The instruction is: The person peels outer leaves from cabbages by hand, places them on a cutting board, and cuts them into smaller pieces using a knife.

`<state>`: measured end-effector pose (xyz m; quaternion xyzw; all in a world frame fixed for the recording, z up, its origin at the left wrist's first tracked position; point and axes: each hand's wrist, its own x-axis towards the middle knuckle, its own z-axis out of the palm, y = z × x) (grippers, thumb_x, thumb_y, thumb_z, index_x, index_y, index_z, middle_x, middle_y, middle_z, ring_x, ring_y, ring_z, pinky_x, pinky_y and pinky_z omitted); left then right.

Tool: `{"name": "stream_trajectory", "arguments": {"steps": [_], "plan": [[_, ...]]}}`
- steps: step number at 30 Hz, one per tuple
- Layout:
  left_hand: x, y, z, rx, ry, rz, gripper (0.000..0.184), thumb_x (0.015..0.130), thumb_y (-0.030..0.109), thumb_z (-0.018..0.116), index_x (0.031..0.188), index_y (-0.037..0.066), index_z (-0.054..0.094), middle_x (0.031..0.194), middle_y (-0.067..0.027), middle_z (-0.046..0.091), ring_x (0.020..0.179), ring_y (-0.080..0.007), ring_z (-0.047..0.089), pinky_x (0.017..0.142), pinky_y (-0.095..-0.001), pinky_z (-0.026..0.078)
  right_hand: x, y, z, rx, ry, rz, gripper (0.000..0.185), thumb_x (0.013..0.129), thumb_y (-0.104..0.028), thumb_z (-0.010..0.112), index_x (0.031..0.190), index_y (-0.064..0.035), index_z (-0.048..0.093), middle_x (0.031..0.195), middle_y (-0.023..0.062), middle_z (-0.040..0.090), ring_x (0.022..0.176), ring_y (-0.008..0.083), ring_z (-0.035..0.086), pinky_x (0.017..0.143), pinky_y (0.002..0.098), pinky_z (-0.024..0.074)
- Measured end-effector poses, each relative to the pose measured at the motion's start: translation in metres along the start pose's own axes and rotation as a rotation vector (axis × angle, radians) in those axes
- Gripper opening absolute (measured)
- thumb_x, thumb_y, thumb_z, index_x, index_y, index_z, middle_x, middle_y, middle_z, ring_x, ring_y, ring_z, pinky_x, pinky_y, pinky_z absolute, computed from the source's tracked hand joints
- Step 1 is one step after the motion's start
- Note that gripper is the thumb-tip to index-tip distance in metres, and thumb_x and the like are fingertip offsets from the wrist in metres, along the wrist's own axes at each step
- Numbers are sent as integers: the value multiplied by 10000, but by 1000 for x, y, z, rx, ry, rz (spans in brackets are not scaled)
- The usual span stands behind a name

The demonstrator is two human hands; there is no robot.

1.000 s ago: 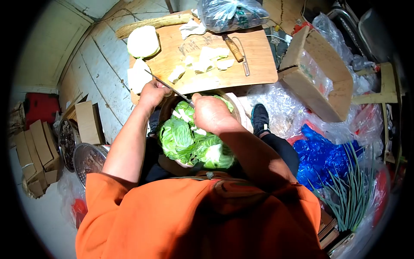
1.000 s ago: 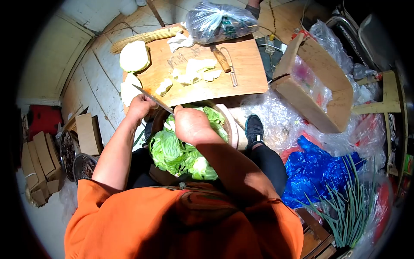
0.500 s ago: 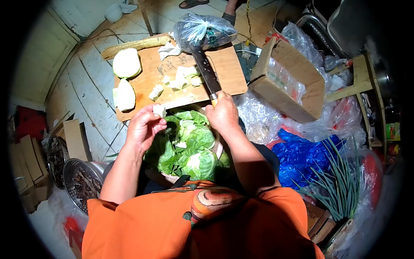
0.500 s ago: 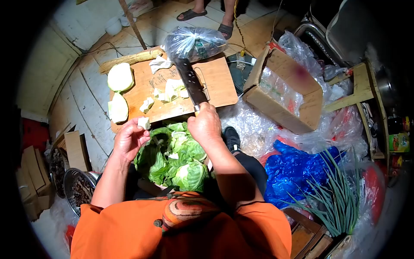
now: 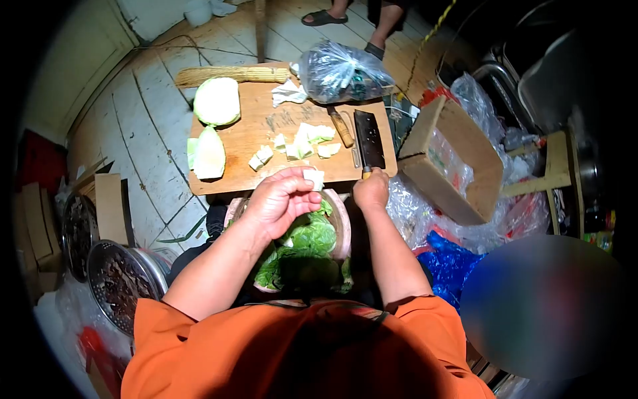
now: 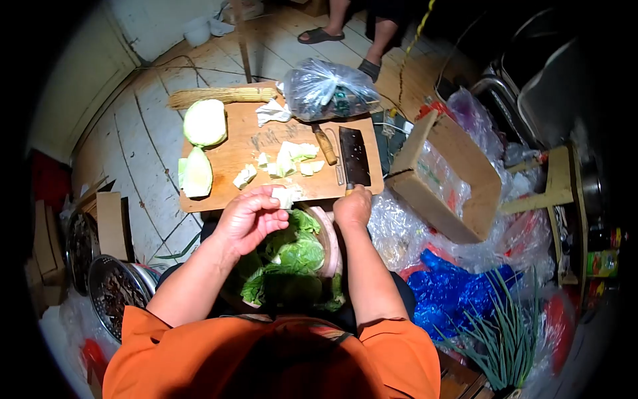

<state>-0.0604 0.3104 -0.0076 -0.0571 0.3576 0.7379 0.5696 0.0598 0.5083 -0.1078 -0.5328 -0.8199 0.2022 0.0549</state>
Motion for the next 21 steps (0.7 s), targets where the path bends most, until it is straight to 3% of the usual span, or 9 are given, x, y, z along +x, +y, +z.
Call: {"name": "stream_trajectory", "arguments": {"steps": [9, 13, 14, 16, 18, 21], "plan": [[-3, -1, 3, 94, -14, 21, 253, 841, -3, 594, 1092, -16, 565, 881, -118, 642, 706, -209, 660, 667, -334, 580, -4, -1, -8, -10, -67, 0, 464, 752, -148, 656, 1170, 16, 543, 1140, 257, 547, 1098, 382, 542, 972, 398, 437], [-5, -6, 7, 134, 3, 29, 247, 845, 2, 596, 1088, -24, 561, 865, -131, 648, 712, -221, 673, 657, -334, 588, -19, -7, -20, 4, 72, -299, 436, 732, -128, 657, 1140, 0, 569, 1080, 207, 582, 1053, 351, 556, 933, 403, 442], [0, -12, -1, 145, -21, 42, 281, 858, 25, 591, 1133, -20, 552, 941, -144, 660, 733, -214, 678, 682, -333, 587, -25, -9, -22, 46, 60, -396, 414, 729, -121, 665, 1118, -5, 582, 1046, 194, 601, 1023, 342, 572, 906, 407, 456], [-3, -12, 4, 124, -3, 47, 301, 857, 18, 602, 1151, -18, 547, 929, -152, 657, 732, -224, 682, 652, -320, 591, -42, -13, -30, 267, -65, -509, 358, 716, -101, 700, 1050, -11, 608, 946, 166, 630, 920, 311, 608, 835, 398, 486], [2, -17, -5, 126, -100, 110, 250, 842, 26, 615, 1079, -38, 566, 902, -156, 656, 741, -216, 684, 647, -318, 589, -65, -24, -41, 438, -235, -467, 309, 758, -127, 741, 1014, -3, 620, 825, 73, 610, 786, 172, 589, 733, 294, 485], [-3, -15, -6, 135, -110, 158, 346, 810, 2, 599, 1128, -99, 506, 817, -167, 639, 657, -216, 669, 581, -314, 571, -90, -28, -54, 658, -507, -451, 301, 830, -78, 677, 1109, 1, 595, 935, 27, 617, 813, 101, 551, 747, 244, 458]]}}
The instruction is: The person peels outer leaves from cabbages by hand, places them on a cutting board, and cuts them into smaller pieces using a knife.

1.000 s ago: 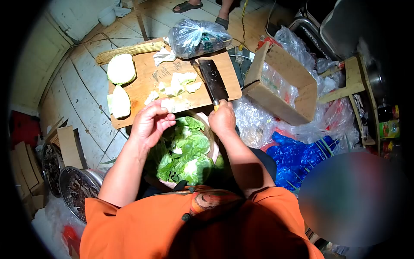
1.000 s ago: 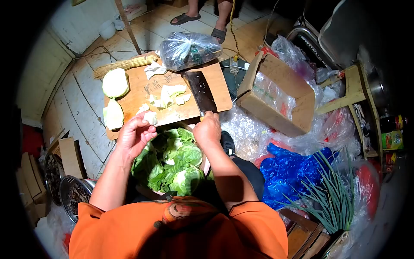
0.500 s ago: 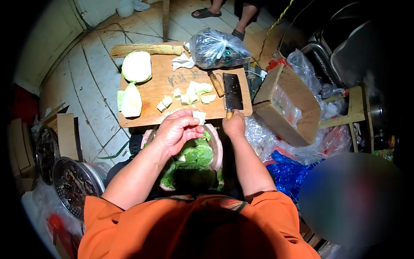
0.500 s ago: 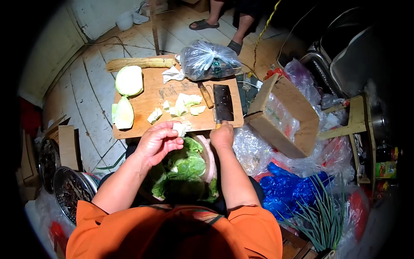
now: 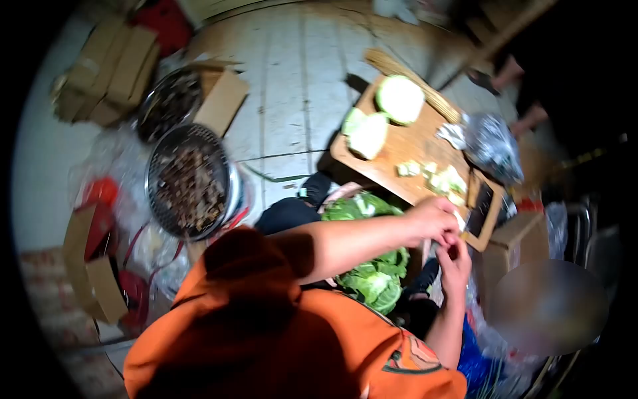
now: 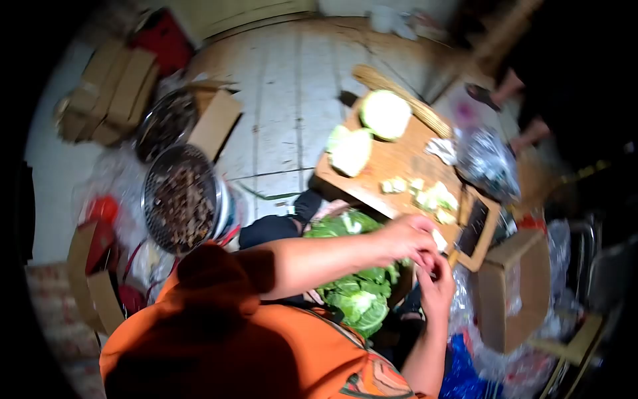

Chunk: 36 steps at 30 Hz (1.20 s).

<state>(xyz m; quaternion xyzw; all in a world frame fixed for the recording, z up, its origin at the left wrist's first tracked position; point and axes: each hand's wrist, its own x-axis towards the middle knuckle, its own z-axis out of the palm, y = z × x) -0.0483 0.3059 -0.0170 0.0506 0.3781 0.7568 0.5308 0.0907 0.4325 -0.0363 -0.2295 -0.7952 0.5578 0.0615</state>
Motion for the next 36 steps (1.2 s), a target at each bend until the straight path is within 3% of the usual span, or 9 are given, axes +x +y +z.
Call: {"name": "stream_trajectory", "arguments": {"steps": [2, 5, 16, 23, 30, 32, 36], "plan": [[-3, 4, 3, 56, 41, 38, 399, 788, -2, 610, 1149, -115, 483, 768, -144, 616, 605, -193, 645, 506, -302, 539, -12, -1, 8, 134, -4, 75, 338, 822, -32, 660, 1144, 14, 569, 940, 7, 588, 833, 87, 534, 748, 219, 436], [-6, 7, 3, 90, 41, 42, 371, 786, 17, 616, 1133, -69, 518, 770, -109, 618, 605, -163, 630, 485, -267, 508, -19, 5, 10, 95, -114, 122, 314, 835, -15, 655, 1134, 24, 571, 863, -8, 559, 771, 77, 513, 698, 206, 420], [-21, 27, -6, 139, 33, 185, 274, 814, 32, 584, 1078, -27, 537, 758, -83, 618, 599, -145, 620, 514, -277, 515, -30, -14, 50, 172, -199, 171, 241, 868, 6, 618, 1104, 9, 572, 806, -7, 566, 706, 71, 533, 638, 199, 446], [-33, 41, -19, 50, -10, 277, 262, 809, 6, 578, 1061, -38, 523, 753, -97, 613, 585, -139, 609, 507, -273, 514, -26, -21, 75, 160, -296, 194, 222, 867, 31, 606, 1086, 8, 575, 812, -8, 570, 726, 74, 536, 666, 197, 447], [-71, 96, -41, 40, 9, 417, 241, 805, 28, 623, 1025, -29, 544, 828, -67, 612, 643, -109, 609, 571, -248, 523, -19, -45, 93, 226, -305, 147, 276, 862, 35, 611, 1134, 14, 568, 832, 2, 582, 753, 81, 542, 686, 211, 457], [-73, 100, -44, 58, 23, 431, 245, 800, 23, 626, 1024, -31, 544, 824, -71, 613, 636, -108, 608, 565, -247, 522, -12, -62, 89, 309, -252, 81, 376, 855, -10, 624, 1216, 16, 522, 955, 46, 581, 843, 126, 567, 726, 239, 478], [-83, 93, -40, 147, -35, 263, 293, 771, 2, 623, 1054, -55, 568, 808, -101, 628, 617, -121, 612, 549, -257, 523, 6, -110, 87, 583, -216, -155, 570, 878, -104, 591, 1380, 25, 354, 1226, 128, 516, 1001, 200, 570, 838, 300, 478]]}}
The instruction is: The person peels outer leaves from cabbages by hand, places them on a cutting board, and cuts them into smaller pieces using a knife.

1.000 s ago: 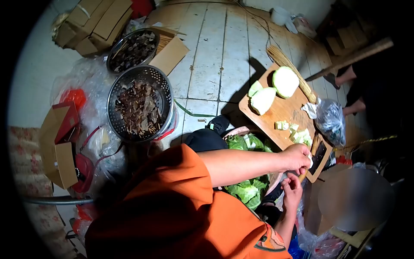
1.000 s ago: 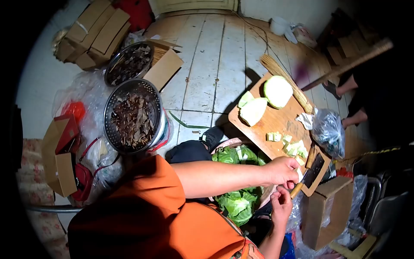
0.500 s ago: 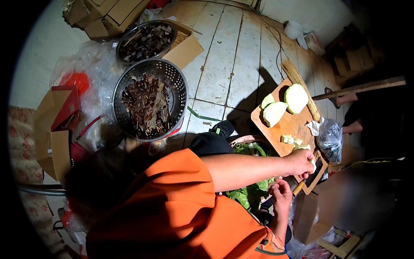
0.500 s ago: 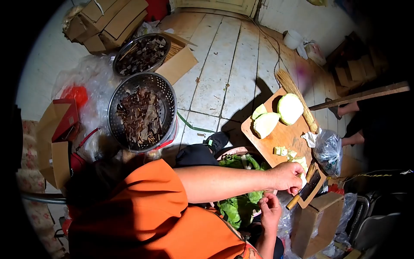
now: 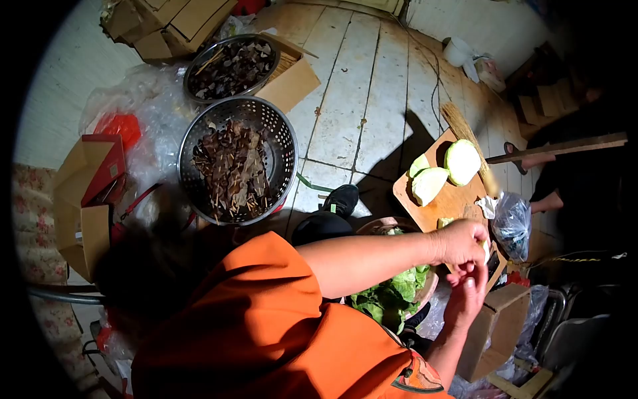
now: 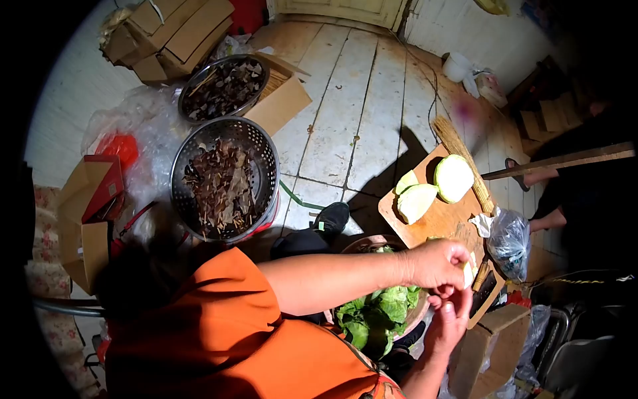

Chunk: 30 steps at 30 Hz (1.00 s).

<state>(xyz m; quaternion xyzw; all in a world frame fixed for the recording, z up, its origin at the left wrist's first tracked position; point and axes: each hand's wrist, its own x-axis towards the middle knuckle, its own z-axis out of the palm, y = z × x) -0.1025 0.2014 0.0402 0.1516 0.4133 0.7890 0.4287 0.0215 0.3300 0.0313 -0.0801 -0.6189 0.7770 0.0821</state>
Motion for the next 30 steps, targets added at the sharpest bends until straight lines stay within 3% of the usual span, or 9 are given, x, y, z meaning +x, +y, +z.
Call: {"name": "stream_trajectory", "arguments": {"steps": [4, 13, 14, 21, 23, 24, 26, 29, 30], "plan": [[-8, -9, 9, 27, 12, 11, 297, 723, 32, 626, 1008, -42, 593, 816, -99, 628, 663, -151, 614, 595, -281, 530, 10, -10, 4, -32, 67, 24, 611, 894, -170, 648, 1393, 20, 350, 1292, 164, 495, 1145, 251, 539, 956, 349, 454], [-5, -35, 21, -278, -21, 72, 312, 774, 60, 584, 1073, 0, 516, 830, -65, 594, 730, -125, 583, 617, -266, 480, 1, -7, -22, -154, 162, 86, 503, 899, -137, 652, 1327, 46, 459, 1191, 126, 587, 1042, 204, 590, 902, 303, 475], [-3, -38, 20, -224, -26, 68, 307, 779, 68, 585, 1070, 0, 516, 828, -63, 593, 731, -124, 583, 616, -268, 477, 0, -7, -18, -218, 174, 48, 480, 916, -151, 620, 1327, 30, 452, 1159, 98, 594, 972, 164, 617, 829, 275, 499], [-11, -11, 17, 290, -32, 69, 352, 835, 197, 580, 1102, -15, 493, 906, -177, 646, 792, -204, 638, 698, -341, 509, -7, -14, -18, -134, 269, 35, 497, 870, -136, 612, 1311, 32, 455, 1107, 97, 589, 865, 138, 596, 767, 247, 486], [-11, -3, 8, 383, -116, 156, 427, 818, 218, 613, 1155, -12, 487, 988, -196, 648, 826, -233, 650, 742, -338, 515, -3, -16, -13, -83, 322, 27, 560, 806, -135, 668, 1288, 63, 461, 1072, 133, 608, 932, 185, 613, 788, 289, 514], [-9, 0, -2, 467, -67, 188, 490, 789, 215, 642, 1196, -7, 483, 1083, -211, 627, 845, -260, 654, 776, -333, 519, -1, -16, -15, -20, 298, 41, 556, 805, -144, 671, 1279, 61, 466, 1010, 119, 614, 871, 179, 615, 759, 293, 520], [-4, 10, -34, 609, -6, 172, 493, 769, 158, 660, 1214, 19, 500, 1033, -174, 637, 802, -216, 641, 718, -320, 519, 5, -17, -6, 27, 341, 41, 571, 781, -185, 696, 1251, 57, 479, 852, 83, 611, 724, 169, 605, 694, 307, 534], [13, 34, -121, 799, 269, 116, 529, 738, 73, 688, 1241, 59, 525, 959, -118, 652, 738, -149, 620, 630, -300, 520, 4, -7, -11, 41, 293, 60, 606, 754, -202, 719, 1246, 60, 482, 855, 81, 614, 729, 175, 613, 695, 310, 536], [18, 43, -169, 860, 436, 157, 496, 728, 87, 696, 1201, 54, 550, 1029, -137, 627, 845, -201, 607, 720, -322, 507, 1, -2, -16, -37, 253, 97, 634, 763, -263, 728, 1264, 16, 456, 889, 50, 602, 748, 147, 592, 686, 293, 502]]}}
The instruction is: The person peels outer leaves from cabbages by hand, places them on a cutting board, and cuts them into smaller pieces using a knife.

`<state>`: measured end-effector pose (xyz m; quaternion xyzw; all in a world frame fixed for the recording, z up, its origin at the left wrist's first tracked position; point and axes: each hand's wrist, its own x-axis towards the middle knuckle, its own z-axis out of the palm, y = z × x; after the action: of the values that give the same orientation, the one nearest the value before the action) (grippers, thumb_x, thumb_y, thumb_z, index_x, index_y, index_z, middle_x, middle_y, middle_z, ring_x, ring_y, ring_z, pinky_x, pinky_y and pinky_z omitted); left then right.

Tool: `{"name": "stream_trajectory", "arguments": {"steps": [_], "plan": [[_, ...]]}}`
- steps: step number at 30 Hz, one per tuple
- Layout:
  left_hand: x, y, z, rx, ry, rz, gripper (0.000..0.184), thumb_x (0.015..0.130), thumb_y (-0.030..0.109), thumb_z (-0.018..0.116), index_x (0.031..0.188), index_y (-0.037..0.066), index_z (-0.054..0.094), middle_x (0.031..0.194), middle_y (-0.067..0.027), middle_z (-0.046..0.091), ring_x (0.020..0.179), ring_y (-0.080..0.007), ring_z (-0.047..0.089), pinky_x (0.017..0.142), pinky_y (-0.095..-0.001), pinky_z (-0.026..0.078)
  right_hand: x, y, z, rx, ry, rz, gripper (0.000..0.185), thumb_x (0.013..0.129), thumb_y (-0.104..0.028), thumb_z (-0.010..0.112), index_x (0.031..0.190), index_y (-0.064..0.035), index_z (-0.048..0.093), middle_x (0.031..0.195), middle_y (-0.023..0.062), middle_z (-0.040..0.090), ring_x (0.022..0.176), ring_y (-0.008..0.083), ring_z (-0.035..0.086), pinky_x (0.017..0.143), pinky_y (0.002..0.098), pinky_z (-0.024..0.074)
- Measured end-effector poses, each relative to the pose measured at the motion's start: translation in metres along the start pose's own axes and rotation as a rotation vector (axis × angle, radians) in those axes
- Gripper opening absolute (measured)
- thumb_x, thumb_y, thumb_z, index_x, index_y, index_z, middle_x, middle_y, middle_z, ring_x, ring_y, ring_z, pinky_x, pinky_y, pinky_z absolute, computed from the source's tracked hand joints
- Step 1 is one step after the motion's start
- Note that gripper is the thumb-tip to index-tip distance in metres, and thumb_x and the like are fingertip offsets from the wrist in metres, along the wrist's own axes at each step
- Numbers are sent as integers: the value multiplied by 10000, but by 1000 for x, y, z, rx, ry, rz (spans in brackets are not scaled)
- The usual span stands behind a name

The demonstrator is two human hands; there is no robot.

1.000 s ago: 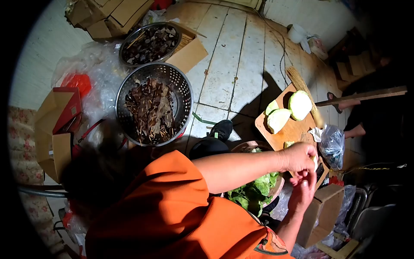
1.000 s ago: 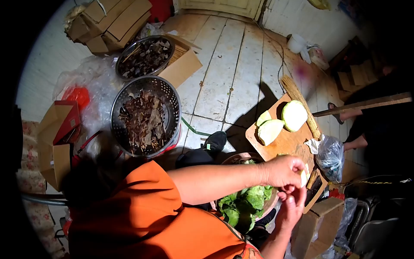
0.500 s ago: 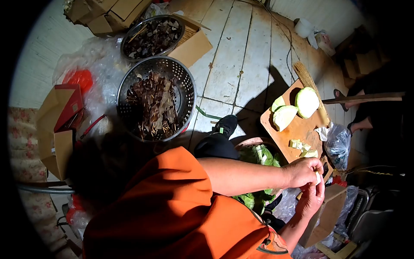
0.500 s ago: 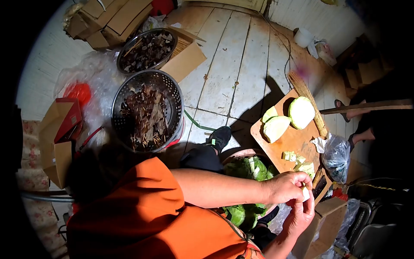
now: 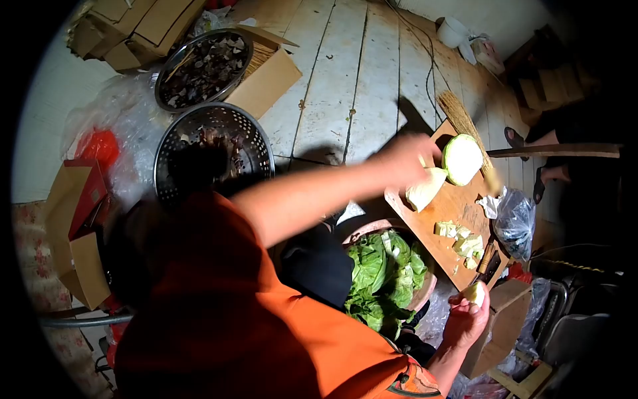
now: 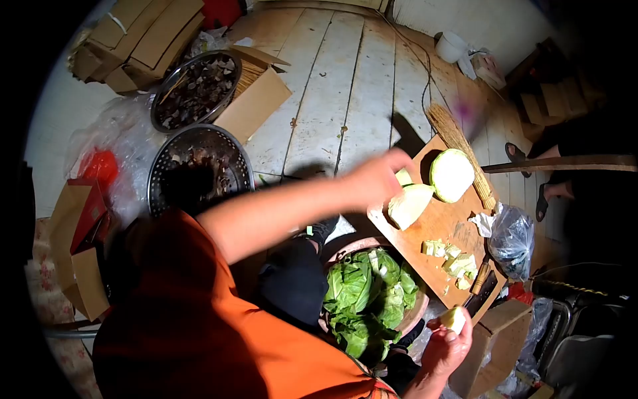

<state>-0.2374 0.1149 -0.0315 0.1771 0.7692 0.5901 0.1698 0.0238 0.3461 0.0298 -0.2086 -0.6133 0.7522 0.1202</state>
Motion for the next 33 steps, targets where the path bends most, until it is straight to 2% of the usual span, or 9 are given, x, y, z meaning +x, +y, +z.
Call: {"name": "stream_trajectory", "arguments": {"steps": [7, 16, 21, 23, 25, 27, 29, 30, 33], "plan": [[68, -133, -220, 617, 801, -492, 594, 763, 204, 628, 1275, -51, 467, 1341, -270, 461, 1217, -349, 501, 1002, -349, 425, -1, 31, 26, -87, -46, 187, 489, 745, -150, 710, 1162, 63, 568, 939, 118, 652, 768, 201, 641, 674, 330, 553], [78, -213, -297, 705, 793, -798, 371, 741, 212, 607, 1011, -39, 650, 1164, -255, 608, 1113, -362, 586, 948, -353, 472, 36, 44, 60, -241, -76, 265, 457, 743, -166, 729, 1124, 48, 593, 861, 108, 655, 729, 192, 645, 655, 322, 554], [84, -279, -335, 764, 725, -807, 401, 728, 182, 601, 1062, -36, 644, 1164, -238, 615, 1073, -375, 603, 926, -394, 480, 58, 45, 73, -313, -107, 316, 474, 739, -172, 733, 1135, 49, 593, 834, 103, 651, 727, 194, 636, 675, 326, 542], [87, -299, -348, 788, 716, -781, 408, 723, 151, 611, 1088, -30, 641, 1155, -236, 619, 1064, -386, 602, 905, -423, 486, 64, 43, 77, -232, -137, 411, 462, 699, 24, 630, 1156, 64, 578, 906, 93, 653, 788, 160, 628, 711, 272, 513], [83, -293, -353, 1644, -198, -680, 292, 770, 132, 573, 1000, -10, 685, 1092, -210, 653, 996, -381, 625, 848, -433, 502, 65, 46, 77, -248, -127, 421, 465, 695, 30, 626, 1157, 63, 580, 906, 84, 651, 796, 149, 621, 722, 260, 502], [75, -320, -358, 1738, 27, -498, 224, 810, 119, 544, 913, 9, 710, 1033, -184, 676, 925, -358, 648, 800, -428, 515, 67, 51, 75, -259, -126, 429, 468, 692, 35, 622, 1157, 62, 582, 907, 75, 648, 804, 139, 614, 733, 249, 490], [75, -310, -356, 1325, 302, -747, 222, 803, 126, 554, 918, 25, 714, 969, -192, 685, 903, -341, 657, 783, -425, 517, 66, 54, 71, -274, -140, 417, 468, 692, 36, 623, 1158, 57, 587, 914, 65, 648, 813, 128, 608, 744, 240, 479], [79, -283, -345, 1084, 283, -992, 320, 842, 177, 538, 1087, 31, 683, 1181, -192, 624, 1109, -343, 596, 900, -396, 478, 67, 54, 73, -236, -144, 399, 465, 697, 17, 639, 1157, 58, 587, 917, 64, 649, 813, 130, 609, 748, 248, 479], [77, -293, -345, 1450, -78, -891, 308, 832, 159, 531, 1048, 4, 688, 1165, -211, 621, 1101, -353, 593, 898, -399, 475, 69, 55, 68, -227, -167, 386, 472, 699, -26, 673, 1154, 63, 585, 919, 67, 648, 817, 134, 609, 764, 257, 475]]}}
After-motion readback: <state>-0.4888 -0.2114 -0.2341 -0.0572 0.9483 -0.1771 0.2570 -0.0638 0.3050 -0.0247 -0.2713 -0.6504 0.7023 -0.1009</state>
